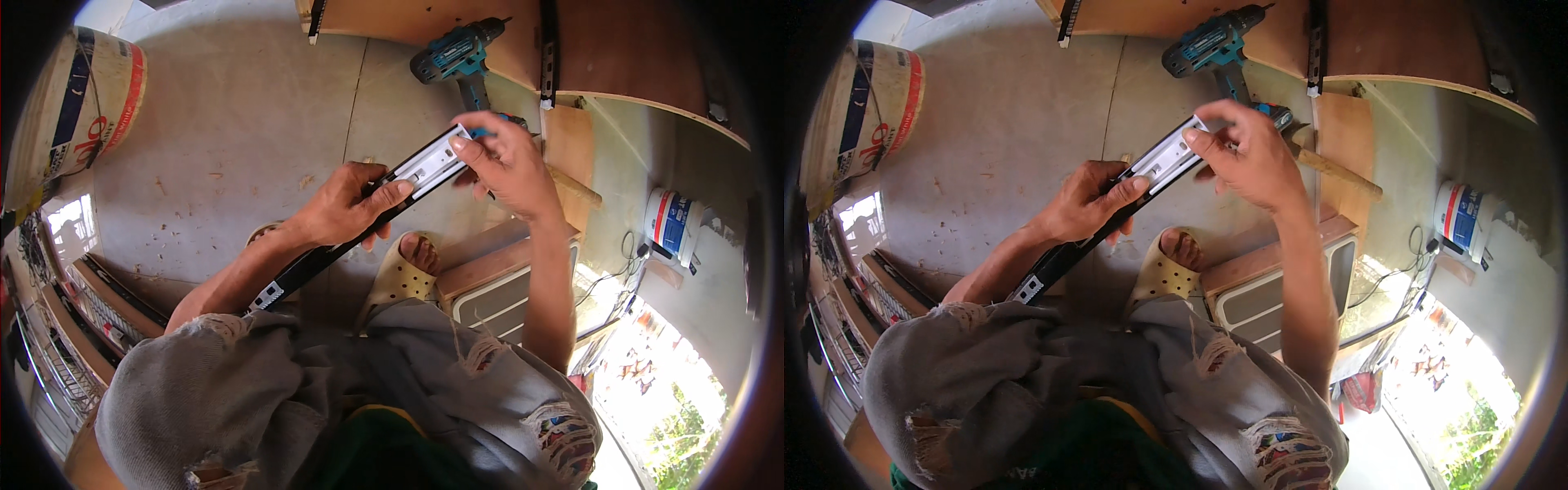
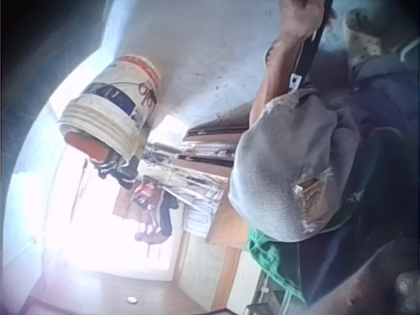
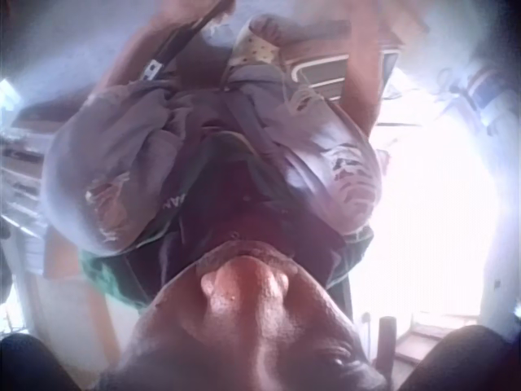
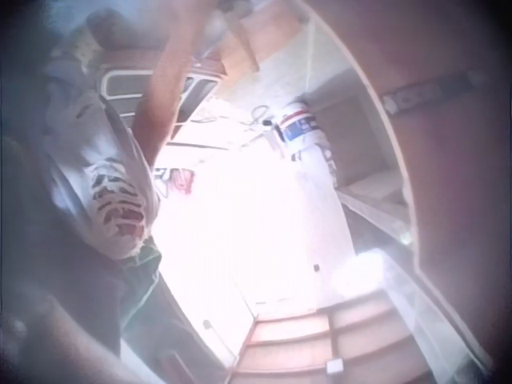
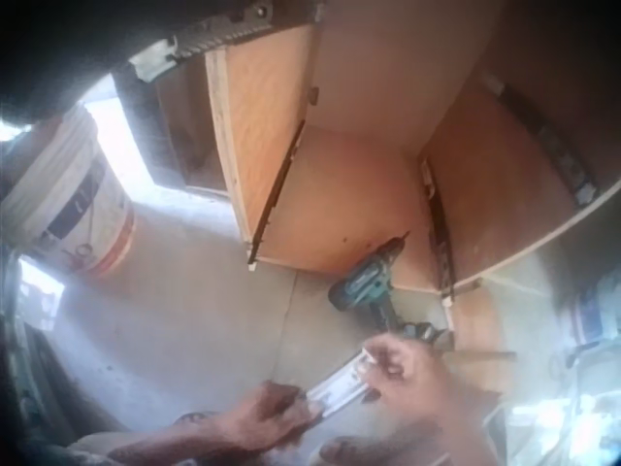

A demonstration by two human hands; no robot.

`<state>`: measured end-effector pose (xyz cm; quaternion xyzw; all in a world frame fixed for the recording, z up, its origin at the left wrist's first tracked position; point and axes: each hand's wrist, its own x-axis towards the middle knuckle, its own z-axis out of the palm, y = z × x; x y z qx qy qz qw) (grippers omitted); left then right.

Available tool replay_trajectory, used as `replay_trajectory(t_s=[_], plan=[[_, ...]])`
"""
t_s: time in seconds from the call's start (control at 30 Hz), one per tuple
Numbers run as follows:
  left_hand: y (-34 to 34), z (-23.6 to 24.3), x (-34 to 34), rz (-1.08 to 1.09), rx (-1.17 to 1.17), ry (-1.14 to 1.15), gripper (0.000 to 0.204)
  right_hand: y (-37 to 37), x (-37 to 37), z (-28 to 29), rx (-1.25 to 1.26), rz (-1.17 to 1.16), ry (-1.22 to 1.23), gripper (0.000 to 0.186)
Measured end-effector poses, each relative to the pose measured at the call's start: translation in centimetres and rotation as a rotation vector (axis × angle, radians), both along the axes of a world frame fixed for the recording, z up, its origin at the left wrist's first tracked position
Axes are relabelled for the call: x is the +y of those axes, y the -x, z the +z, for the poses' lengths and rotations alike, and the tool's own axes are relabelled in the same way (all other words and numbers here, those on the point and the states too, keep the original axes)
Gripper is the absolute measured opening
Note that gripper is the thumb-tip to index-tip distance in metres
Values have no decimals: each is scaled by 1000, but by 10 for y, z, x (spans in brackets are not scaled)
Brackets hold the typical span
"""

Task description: The person prepares and secures drawer slides inside a wooden cabinet using a power drill.

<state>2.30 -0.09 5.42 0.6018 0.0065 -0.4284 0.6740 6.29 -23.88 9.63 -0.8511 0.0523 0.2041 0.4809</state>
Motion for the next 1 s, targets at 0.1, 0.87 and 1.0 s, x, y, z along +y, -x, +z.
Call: replay_trajectory(t_s=[0.1,0.87,1.0], plan=[[2,-1,0,-64,-28,0,45,-13,-15,11,369,172,-290,31],[5,-5,6,-147,-57,220,34,-14,-29,21,527,136,-414,37],[7,-6,4,-171,-105,197,34,-18,-40,16,610,173,-471,36]])
